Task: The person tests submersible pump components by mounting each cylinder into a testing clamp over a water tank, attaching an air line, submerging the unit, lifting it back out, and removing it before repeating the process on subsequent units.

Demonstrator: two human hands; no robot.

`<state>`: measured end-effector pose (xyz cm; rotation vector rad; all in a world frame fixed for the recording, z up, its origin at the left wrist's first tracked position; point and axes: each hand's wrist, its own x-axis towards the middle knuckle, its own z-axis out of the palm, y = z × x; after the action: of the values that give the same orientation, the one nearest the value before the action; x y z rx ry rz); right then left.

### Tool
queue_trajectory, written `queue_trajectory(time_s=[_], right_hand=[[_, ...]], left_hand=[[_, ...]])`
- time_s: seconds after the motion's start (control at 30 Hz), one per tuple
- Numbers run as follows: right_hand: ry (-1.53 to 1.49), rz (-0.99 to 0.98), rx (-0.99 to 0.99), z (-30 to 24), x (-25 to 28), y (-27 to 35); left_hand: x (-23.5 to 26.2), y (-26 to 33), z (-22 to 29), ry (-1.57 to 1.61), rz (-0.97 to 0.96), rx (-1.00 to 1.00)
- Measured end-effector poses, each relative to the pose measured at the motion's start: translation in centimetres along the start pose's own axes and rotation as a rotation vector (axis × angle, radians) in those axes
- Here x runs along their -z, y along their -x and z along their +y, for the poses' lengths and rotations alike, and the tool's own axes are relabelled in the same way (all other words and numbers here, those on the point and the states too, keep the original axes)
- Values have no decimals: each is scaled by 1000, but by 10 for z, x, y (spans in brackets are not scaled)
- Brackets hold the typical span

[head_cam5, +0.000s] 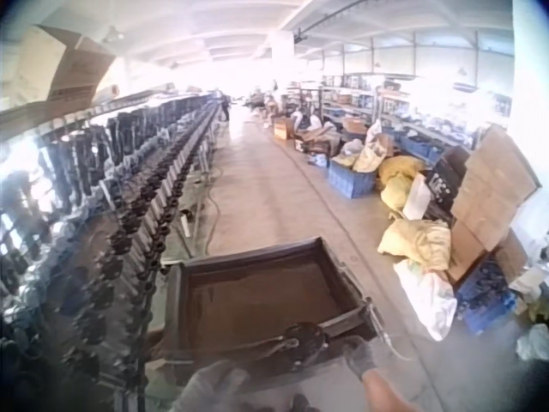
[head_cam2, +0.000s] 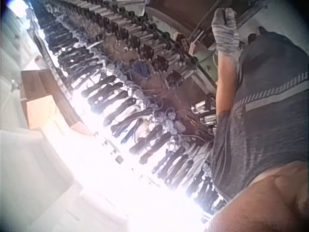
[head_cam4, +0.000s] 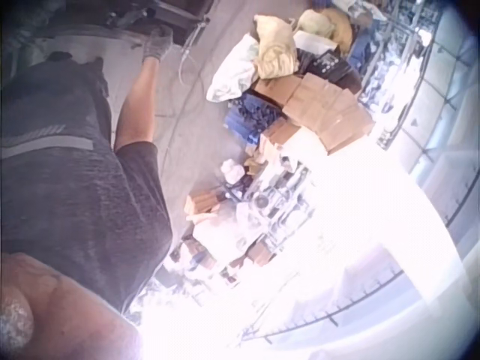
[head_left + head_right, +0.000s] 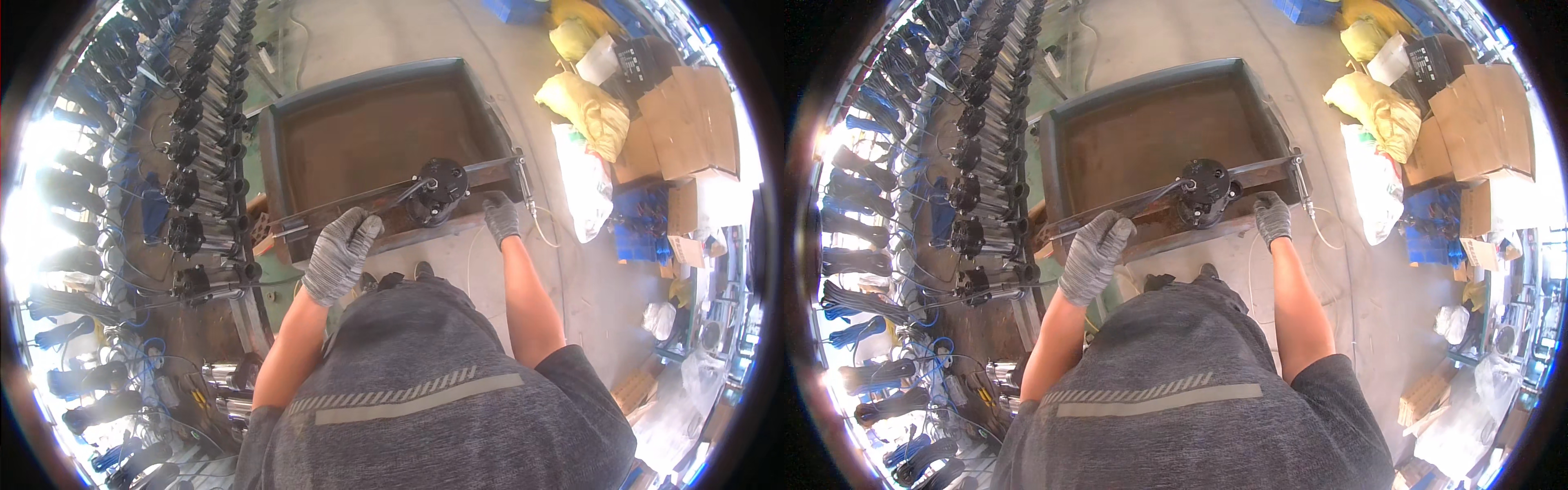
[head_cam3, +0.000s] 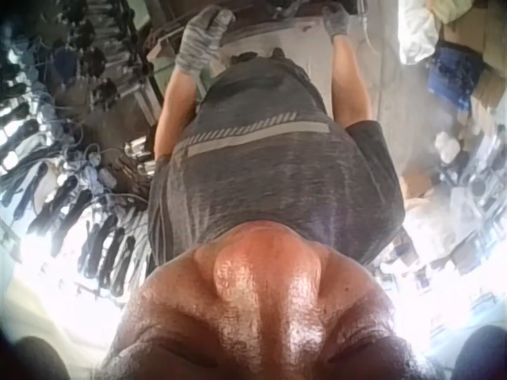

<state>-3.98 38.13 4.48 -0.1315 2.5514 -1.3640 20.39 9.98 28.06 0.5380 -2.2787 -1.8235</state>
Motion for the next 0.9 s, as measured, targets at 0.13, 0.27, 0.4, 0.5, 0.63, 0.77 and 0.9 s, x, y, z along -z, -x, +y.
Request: queue_trajectory(time_s=[0.13,0.27,0.4,0.5,0.63,0.77,0.9], right_hand=[[-19,-33,68,-11,-9,-5],[23,-85,44,-14,-15,-17],[29,-115,87,-4,-27,-33],[-3,-152,110,-5,-36,-42],[32,-248,129,-34,-27,-37],[95,-256,379,-93,-23,-2],[214,-207,607,-148,-57,54]], left_hand=[[1,1,-1,2,-19,33],[1,4,0,-37,-12,37],[1,4,-1,-38,27,6],[11,7,-7,-32,103,28],[47,27,-27,1,334,61],[96,57,-69,523,541,271],[115,74,-125,475,629,397]])
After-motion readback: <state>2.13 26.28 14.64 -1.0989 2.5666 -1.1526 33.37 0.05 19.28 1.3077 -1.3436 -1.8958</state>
